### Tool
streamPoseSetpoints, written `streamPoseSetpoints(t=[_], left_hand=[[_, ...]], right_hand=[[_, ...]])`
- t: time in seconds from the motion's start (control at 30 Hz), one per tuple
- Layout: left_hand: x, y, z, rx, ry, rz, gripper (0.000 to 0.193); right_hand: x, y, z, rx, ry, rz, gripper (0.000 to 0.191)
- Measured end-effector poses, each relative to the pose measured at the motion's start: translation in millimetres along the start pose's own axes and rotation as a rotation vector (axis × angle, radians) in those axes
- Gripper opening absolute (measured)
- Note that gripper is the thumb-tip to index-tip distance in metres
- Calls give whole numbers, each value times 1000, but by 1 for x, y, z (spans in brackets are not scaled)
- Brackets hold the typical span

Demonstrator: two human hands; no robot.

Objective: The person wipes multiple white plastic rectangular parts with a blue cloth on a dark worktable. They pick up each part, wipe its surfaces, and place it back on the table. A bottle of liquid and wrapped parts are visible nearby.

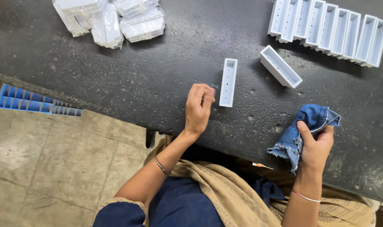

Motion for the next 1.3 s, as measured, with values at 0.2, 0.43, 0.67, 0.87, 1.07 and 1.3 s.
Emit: streamPoseSetpoints(t=[0.2,0.43,0.67,0.87,1.07,1.3], left_hand=[[24,30,1,35,-133,-206,57],[50,5,-47,109,-117,-243,45],[104,-32,-150,349,-41,-272,42],[126,-38,-191,223,-20,-337,30],[90,-35,-179,284,-4,-424,22],[19,-13,-130,226,97,-616,25]], right_hand=[[0,-3,0,-6,-10,-26,44],[-1,-4,-3,-13,15,-21,44],[-2,-8,-1,-37,51,-6,44],[-4,-13,-2,-17,65,7,42],[-6,-13,-4,-10,64,-21,43],[-10,-6,-7,-2,65,4,42]])
Point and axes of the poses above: each hand's wrist, its own z-axis away from the middle knuckle, its own x-axis out of the palm, y = z × x, the point moved 2 cm from there along -z, towards the middle knuckle, and after that the axes turned 7 degrees about z, right-handed, at the moved point
